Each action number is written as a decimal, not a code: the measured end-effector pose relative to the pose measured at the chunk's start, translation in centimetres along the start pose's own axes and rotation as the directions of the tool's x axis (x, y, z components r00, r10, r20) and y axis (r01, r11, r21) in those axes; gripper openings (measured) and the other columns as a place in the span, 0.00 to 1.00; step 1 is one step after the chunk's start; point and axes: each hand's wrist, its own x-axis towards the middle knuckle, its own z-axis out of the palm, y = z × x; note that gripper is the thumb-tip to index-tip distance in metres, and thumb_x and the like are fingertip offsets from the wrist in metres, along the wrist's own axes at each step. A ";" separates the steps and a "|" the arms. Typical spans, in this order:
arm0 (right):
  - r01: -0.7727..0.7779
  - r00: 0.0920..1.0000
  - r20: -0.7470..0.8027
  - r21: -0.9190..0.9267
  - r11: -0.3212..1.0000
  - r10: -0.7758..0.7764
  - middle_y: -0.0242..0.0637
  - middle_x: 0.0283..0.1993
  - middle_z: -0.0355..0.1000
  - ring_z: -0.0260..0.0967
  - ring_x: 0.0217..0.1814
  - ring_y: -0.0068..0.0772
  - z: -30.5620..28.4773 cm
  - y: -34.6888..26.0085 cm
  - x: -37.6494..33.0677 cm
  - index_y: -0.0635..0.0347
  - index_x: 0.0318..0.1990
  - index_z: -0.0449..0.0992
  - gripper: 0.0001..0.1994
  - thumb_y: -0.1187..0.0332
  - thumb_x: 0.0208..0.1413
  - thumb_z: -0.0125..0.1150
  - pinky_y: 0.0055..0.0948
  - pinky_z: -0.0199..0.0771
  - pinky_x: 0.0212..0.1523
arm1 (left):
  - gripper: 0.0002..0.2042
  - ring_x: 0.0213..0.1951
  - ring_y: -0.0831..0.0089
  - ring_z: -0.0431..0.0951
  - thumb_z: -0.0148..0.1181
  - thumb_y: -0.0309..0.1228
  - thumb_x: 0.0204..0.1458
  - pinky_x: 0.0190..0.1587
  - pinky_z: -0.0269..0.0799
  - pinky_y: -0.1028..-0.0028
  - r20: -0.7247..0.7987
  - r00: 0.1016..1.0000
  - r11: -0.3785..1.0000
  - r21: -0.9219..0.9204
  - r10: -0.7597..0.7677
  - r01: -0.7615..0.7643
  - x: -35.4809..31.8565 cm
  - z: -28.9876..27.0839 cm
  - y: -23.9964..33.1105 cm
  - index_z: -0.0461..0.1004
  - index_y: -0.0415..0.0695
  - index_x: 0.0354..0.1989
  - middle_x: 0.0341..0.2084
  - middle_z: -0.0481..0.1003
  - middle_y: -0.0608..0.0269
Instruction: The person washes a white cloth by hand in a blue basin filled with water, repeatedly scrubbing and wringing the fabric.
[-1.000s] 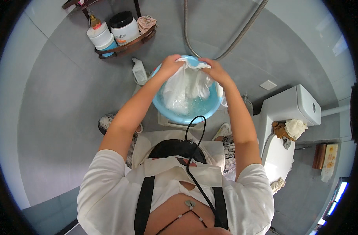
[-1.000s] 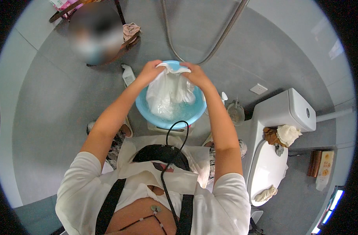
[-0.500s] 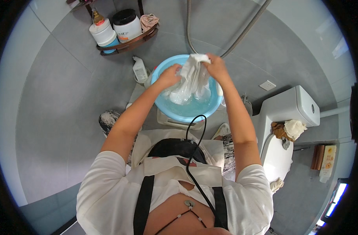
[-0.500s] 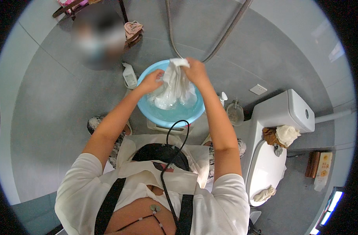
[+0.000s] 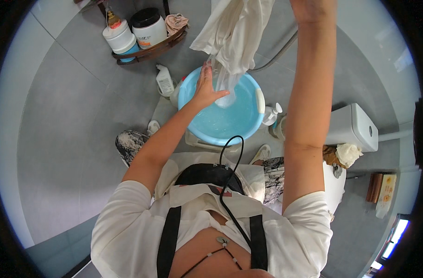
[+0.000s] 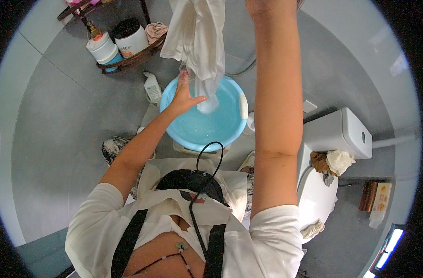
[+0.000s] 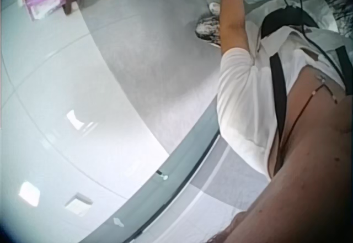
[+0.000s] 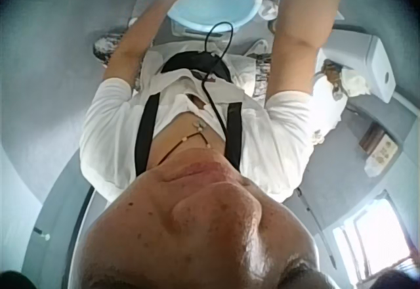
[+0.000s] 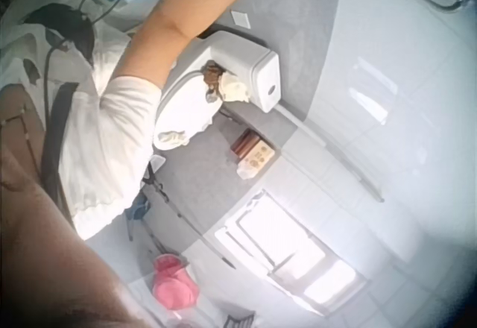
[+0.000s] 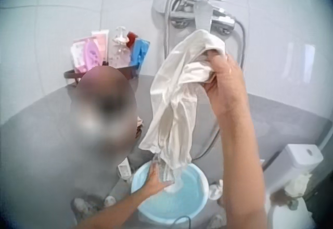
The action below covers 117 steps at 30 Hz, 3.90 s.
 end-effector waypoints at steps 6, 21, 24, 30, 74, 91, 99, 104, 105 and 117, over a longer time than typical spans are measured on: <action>-0.182 0.983 0.017 0.010 0.983 0.182 0.33 0.37 0.69 0.68 0.34 0.22 1.4 3.2 -2.5 0.61 0.41 0.66 0.12 0.66 0.52 0.49 0.21 0.70 0.32 | 0.29 0.48 0.54 0.66 0.60 0.34 0.38 0.50 0.60 0.66 0.046 0.851 0.600 0.690 0.522 -0.405 2.0 6.8 -22.0 0.61 0.34 0.50 0.44 0.67 0.47; -0.486 0.580 -0.223 -0.867 0.113 0.784 0.41 0.38 0.68 0.67 0.39 0.35 -18.9 16.0 -24.2 0.60 0.47 0.65 0.19 0.68 0.45 0.57 0.32 0.67 0.40 | 0.30 0.53 0.55 0.60 0.57 0.31 0.37 0.53 0.57 0.66 0.331 0.827 0.867 0.375 -0.455 0.327 -2.1 -1.0 -5.3 0.56 0.44 0.53 0.52 0.57 0.47; 0.082 0.606 -0.111 -0.976 -0.200 0.788 0.44 0.51 0.60 0.59 0.52 0.43 -16.6 15.3 -24.7 0.51 0.52 0.62 0.30 0.60 0.38 0.63 0.37 0.64 0.46 | 0.40 0.60 0.56 0.48 0.61 0.37 0.35 0.58 0.49 0.59 0.511 0.821 0.832 0.549 -0.256 -0.083 -1.8 -1.7 -3.4 0.47 0.48 0.60 0.59 0.44 0.48; 0.418 0.358 0.010 -0.896 -0.151 0.934 0.39 0.62 0.48 0.45 0.63 0.41 -13.8 18.5 -26.9 0.41 0.60 0.51 0.42 0.56 0.33 0.67 0.48 0.47 0.58 | 0.46 0.61 0.53 0.44 0.65 0.47 0.29 0.58 0.42 0.51 0.724 0.644 0.848 0.483 -0.247 -0.219 -3.0 1.6 -3.8 0.48 0.50 0.60 0.60 0.45 0.51; -0.171 0.963 0.021 -0.719 0.674 0.268 0.46 0.55 0.56 0.52 0.55 0.48 -9.9 19.3 -26.6 0.53 0.47 0.66 0.25 0.75 0.34 0.58 0.41 0.53 0.55 | 0.31 0.50 0.58 0.65 0.38 0.56 0.51 0.55 0.57 0.60 0.607 0.724 -0.441 -0.776 -0.327 0.451 0.5 3.2 -3.4 0.61 0.40 0.50 0.49 0.64 0.53; -0.394 0.862 -0.253 -0.879 0.269 0.439 0.51 0.31 0.69 0.67 0.35 0.52 -13.5 23.4 -26.6 0.61 0.36 0.68 0.16 0.56 0.53 0.46 0.42 0.65 0.33 | 0.16 0.31 0.66 0.74 0.51 0.36 0.45 0.37 0.70 0.70 0.454 0.573 -0.021 -0.796 -0.682 0.605 -1.6 6.2 -3.1 0.69 0.37 0.37 0.30 0.72 0.56; -0.040 0.922 0.092 -0.943 0.330 0.376 0.49 0.52 0.59 0.58 0.52 0.49 -16.5 21.5 -25.7 0.58 0.50 0.63 0.27 0.59 0.42 0.60 0.39 0.63 0.47 | 0.21 0.41 0.58 0.69 0.57 0.39 0.43 0.43 0.65 0.67 -0.012 0.909 0.906 -0.088 -0.417 0.414 -1.8 3.6 -6.7 0.68 0.34 0.39 0.44 0.65 0.47; -0.025 0.667 0.000 -0.999 0.022 0.745 0.46 0.58 0.50 0.50 0.57 0.53 -17.3 22.0 -29.7 0.52 0.57 0.53 0.33 0.65 0.41 0.59 0.43 0.57 0.54 | 0.32 0.51 0.52 0.61 0.61 0.36 0.40 0.50 0.60 0.63 0.211 0.975 0.964 0.266 -0.070 0.012 -3.0 2.8 -5.0 0.57 0.36 0.53 0.55 0.52 0.47; -0.022 0.625 -0.041 -0.999 -0.034 0.779 0.46 0.59 0.50 0.50 0.57 0.53 -17.1 22.8 -30.5 0.50 0.58 0.52 0.33 0.66 0.41 0.58 0.44 0.56 0.55 | 0.35 0.49 0.52 0.62 0.61 0.35 0.39 0.50 0.61 0.62 0.228 0.973 0.963 0.270 -0.047 -0.017 -3.3 3.1 -5.8 0.52 0.39 0.56 0.53 0.56 0.49; 0.021 0.238 -0.271 -0.959 -0.284 0.933 0.41 0.60 0.52 0.50 0.61 0.42 -18.6 27.4 -33.6 0.53 0.55 0.59 0.25 0.65 0.46 0.50 0.36 0.53 0.58 | 0.26 0.50 0.58 0.63 0.56 0.35 0.41 0.52 0.57 0.59 0.287 0.948 0.815 0.577 -0.138 -0.057 -6.0 7.0 -9.5 0.60 0.43 0.52 0.45 0.64 0.52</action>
